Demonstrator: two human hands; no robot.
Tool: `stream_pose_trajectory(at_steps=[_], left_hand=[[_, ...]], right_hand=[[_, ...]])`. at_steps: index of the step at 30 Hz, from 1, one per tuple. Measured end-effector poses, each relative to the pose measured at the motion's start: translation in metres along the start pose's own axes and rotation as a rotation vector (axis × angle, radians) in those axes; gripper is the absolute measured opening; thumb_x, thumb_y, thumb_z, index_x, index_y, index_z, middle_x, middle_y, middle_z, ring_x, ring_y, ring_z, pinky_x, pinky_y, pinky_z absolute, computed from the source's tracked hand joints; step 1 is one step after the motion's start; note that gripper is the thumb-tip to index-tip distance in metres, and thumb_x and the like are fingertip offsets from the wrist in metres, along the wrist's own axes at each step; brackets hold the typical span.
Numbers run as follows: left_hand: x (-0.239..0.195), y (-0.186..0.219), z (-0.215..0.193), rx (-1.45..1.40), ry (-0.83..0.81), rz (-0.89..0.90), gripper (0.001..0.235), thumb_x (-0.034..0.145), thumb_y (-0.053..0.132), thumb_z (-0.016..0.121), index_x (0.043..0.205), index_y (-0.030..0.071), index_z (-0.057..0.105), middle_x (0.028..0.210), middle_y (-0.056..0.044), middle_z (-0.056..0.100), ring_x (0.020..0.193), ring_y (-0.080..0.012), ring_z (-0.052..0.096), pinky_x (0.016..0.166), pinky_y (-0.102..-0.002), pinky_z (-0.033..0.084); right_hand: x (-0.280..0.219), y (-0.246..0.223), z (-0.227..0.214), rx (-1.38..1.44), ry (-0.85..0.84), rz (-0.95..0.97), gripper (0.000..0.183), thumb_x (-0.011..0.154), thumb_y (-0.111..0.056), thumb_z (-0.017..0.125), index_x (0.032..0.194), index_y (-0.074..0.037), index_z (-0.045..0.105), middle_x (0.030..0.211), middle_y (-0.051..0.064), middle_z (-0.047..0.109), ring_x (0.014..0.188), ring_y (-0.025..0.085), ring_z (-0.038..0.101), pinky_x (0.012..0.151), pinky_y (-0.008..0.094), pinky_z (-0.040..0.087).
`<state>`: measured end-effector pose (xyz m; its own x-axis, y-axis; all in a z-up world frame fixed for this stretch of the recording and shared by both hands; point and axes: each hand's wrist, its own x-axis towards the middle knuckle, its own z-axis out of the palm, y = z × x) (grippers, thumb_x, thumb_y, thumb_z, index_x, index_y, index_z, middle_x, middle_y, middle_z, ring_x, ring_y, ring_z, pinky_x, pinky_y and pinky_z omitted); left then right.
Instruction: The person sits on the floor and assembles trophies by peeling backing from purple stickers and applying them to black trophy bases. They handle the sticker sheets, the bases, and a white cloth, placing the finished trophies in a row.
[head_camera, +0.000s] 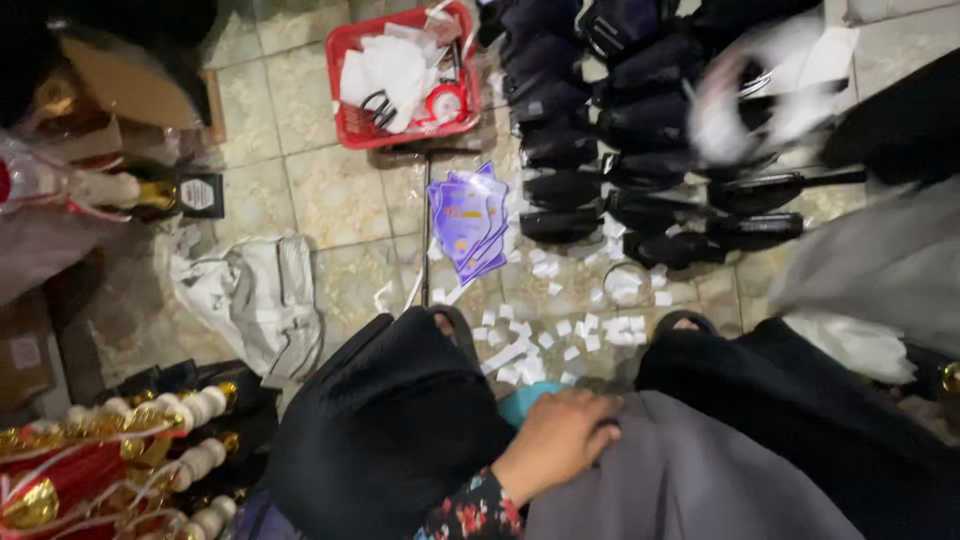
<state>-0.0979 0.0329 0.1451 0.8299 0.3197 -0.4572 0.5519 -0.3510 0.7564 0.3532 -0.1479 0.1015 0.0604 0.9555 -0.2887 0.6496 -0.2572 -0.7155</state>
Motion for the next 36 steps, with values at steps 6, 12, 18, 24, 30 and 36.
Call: stream_pose_trajectory(at_steps=[6, 12, 18, 24, 30, 36], left_hand=[[-0.018, -0.088, 0.019, -0.752, 0.785, -0.477, 0.046, 0.096, 0.040, 0.040, 0.119, 0.002, 0.054, 0.115, -0.028, 0.058, 0.110, -0.0447, 0.053, 0.095, -0.050, 0.040], [-0.006, -0.097, -0.012, -0.856, 0.717, -0.164, 0.053, 0.100, 0.041, 0.027, 0.135, 0.006, 0.044, 0.131, -0.027, 0.047, 0.121, -0.0449, 0.044, 0.098, -0.054, 0.037], [0.024, -0.173, 0.002, -0.761, 0.561, -0.446, 0.102, 0.071, 0.059, 0.070, 0.145, 0.009, 0.021, 0.134, -0.023, 0.045, 0.120, -0.0360, 0.049, 0.099, -0.045, 0.041], [0.050, -0.195, -0.008, -0.815, 0.448, -0.676, 0.103, 0.064, 0.068, 0.074, 0.139, 0.007, 0.038, 0.136, -0.019, 0.046, 0.127, -0.0304, 0.044, 0.106, -0.039, 0.036], [0.051, -0.202, -0.013, -0.821, 0.665, -0.638, 0.080, 0.061, 0.057, 0.080, 0.123, 0.016, 0.052, 0.127, -0.017, 0.054, 0.122, -0.0317, 0.049, 0.101, -0.041, 0.039], [0.011, -0.221, -0.052, -0.658, 0.816, -0.816, 0.089, 0.056, 0.063, 0.080, 0.127, 0.018, 0.050, 0.126, -0.016, 0.056, 0.121, -0.0336, 0.050, 0.102, -0.044, 0.038]], right_hand=[[0.041, -0.052, 0.045, -0.069, -0.109, -0.073, 0.088, 0.042, -0.031, 0.093, 0.122, -0.014, 0.061, 0.113, 0.010, 0.067, 0.110, 0.031, 0.061, 0.090, 0.044, 0.051], [0.122, -0.135, 0.117, -0.157, -0.351, 0.002, 0.079, 0.050, -0.021, 0.089, 0.123, -0.014, 0.058, 0.111, 0.013, 0.069, 0.109, 0.036, 0.061, 0.091, 0.048, 0.050], [0.175, -0.151, 0.161, -0.053, -0.498, 0.239, 0.078, 0.053, -0.030, 0.087, 0.124, -0.012, 0.059, 0.113, 0.019, 0.068, 0.112, 0.040, 0.057, 0.096, 0.049, 0.045], [0.199, -0.121, 0.204, 0.010, -0.589, 0.269, 0.082, 0.052, -0.036, 0.089, 0.126, -0.020, 0.058, 0.112, 0.019, 0.068, 0.112, 0.038, 0.058, 0.097, 0.048, 0.045], [0.221, -0.118, 0.226, -0.037, -0.715, 0.311, 0.119, 0.046, -0.051, 0.093, 0.143, -0.030, 0.027, 0.130, 0.021, 0.053, 0.123, 0.041, 0.046, 0.108, 0.049, 0.034], [0.226, -0.091, 0.234, 0.068, -0.764, 0.350, 0.078, 0.050, -0.028, 0.092, 0.122, -0.014, 0.064, 0.112, 0.021, 0.067, 0.112, 0.035, 0.059, 0.097, 0.043, 0.044]])
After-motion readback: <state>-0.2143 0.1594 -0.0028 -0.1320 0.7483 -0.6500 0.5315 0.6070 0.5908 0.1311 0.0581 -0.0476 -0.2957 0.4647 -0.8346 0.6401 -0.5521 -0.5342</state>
